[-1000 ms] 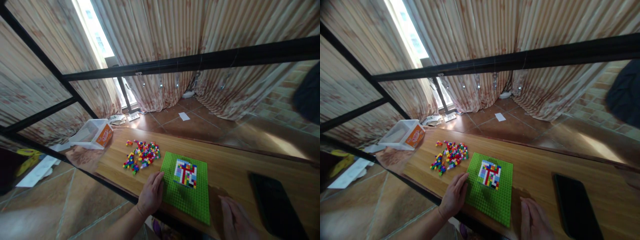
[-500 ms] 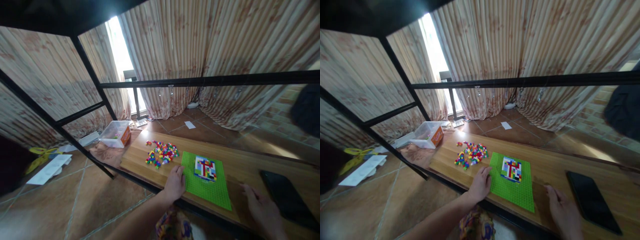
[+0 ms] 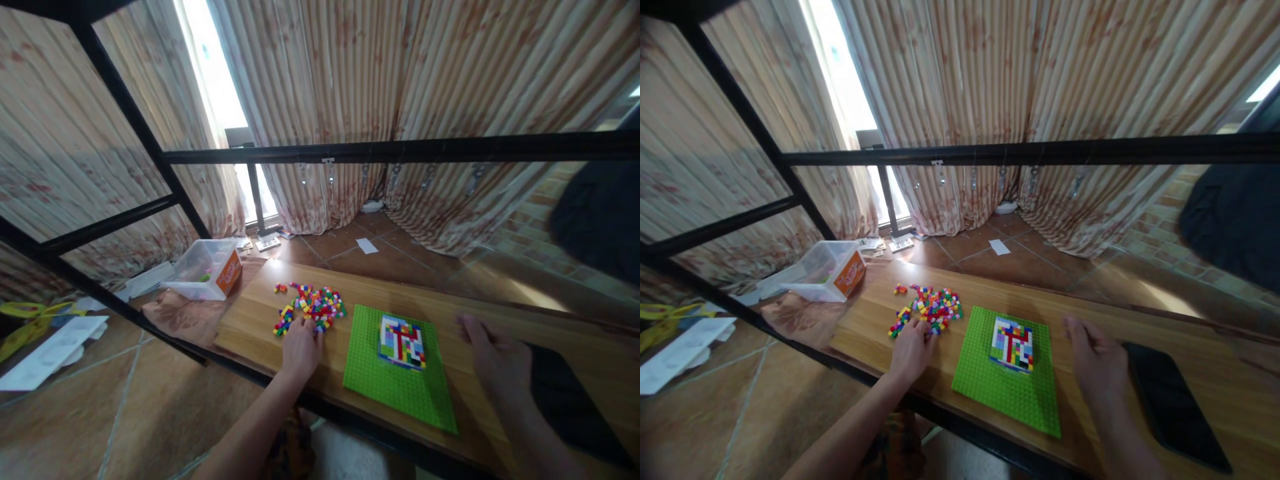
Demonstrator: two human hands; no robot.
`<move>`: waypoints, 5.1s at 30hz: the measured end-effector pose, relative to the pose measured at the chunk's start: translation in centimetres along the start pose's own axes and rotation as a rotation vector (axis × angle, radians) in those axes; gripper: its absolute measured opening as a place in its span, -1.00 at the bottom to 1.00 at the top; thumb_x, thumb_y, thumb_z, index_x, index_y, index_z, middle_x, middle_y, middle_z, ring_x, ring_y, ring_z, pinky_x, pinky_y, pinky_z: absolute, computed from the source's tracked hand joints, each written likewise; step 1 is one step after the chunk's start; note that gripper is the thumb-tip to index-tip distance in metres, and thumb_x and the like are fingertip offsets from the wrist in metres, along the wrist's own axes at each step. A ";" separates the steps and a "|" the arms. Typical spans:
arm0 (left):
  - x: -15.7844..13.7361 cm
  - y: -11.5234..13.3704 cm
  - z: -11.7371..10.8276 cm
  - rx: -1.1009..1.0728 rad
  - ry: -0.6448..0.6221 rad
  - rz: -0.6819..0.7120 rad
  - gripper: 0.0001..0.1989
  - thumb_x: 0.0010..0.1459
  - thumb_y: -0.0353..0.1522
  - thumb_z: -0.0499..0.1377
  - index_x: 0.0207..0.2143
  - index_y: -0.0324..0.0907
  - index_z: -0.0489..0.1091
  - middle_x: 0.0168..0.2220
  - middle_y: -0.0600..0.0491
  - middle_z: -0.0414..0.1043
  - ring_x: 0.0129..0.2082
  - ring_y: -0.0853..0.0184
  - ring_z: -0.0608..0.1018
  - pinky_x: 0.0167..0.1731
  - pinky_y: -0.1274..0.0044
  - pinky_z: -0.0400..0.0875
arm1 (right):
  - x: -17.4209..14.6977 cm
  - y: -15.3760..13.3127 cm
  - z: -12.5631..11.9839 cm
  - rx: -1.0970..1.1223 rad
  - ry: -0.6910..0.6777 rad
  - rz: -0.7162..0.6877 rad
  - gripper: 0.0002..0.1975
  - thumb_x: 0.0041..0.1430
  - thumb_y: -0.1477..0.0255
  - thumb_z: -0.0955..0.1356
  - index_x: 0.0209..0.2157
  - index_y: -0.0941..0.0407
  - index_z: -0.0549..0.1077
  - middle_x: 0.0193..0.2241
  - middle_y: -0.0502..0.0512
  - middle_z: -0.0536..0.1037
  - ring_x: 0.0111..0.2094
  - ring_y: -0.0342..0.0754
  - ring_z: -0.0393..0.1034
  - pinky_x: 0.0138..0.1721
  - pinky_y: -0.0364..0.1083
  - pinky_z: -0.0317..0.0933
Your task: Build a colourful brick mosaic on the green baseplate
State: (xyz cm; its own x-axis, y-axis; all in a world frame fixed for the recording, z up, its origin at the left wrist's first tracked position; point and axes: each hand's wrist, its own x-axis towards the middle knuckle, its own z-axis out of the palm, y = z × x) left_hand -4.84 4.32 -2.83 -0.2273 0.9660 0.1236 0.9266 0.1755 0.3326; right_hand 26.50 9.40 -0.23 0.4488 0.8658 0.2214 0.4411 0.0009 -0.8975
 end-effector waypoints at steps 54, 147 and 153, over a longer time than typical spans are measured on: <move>5.3 10.1 3.8 -1.402 -0.318 -0.303 -0.85 -0.17 -0.39 0.29 -0.45 -0.25 0.52 -0.59 0.13 0.42 -0.59 0.48 0.36 -0.53 0.61 0.25 | -0.4 0.8 2.6 0.013 -0.430 -0.077 -0.79 0.16 0.28 0.34 -0.25 0.07 0.56 -0.30 0.08 0.59 -0.26 -0.01 0.48 -0.18 -0.02 0.33; 4.5 10.1 3.5 -1.412 -0.357 -0.100 -0.84 -0.01 -0.43 0.23 -0.35 -0.19 0.59 -0.41 0.06 0.55 -0.42 0.37 0.50 -0.33 0.55 0.39 | -1.5 0.4 5.9 -0.006 -0.503 0.067 -0.65 0.11 0.12 0.34 -0.31 0.09 0.60 -0.38 0.07 0.63 -0.34 0.01 0.48 -0.24 -0.02 0.30; 4.2 10.3 3.1 -1.475 -0.379 -0.037 -0.80 -0.06 -0.41 0.31 -0.30 -0.20 0.58 -0.37 0.05 0.56 -0.39 0.37 0.52 -0.31 0.54 0.41 | -2.2 -0.3 5.3 0.031 -0.325 -0.026 -0.68 0.14 0.16 0.35 -0.22 0.07 0.59 -0.19 0.12 0.62 -0.15 0.04 0.47 -0.04 0.04 0.27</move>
State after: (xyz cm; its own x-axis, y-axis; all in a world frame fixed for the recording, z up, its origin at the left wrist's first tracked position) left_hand 4.63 10.81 -1.79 0.0573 0.9960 -0.0686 -0.2470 0.0807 0.9656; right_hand 21.22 10.12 -2.45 0.1640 0.9796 0.1158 0.4230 0.0362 -0.9054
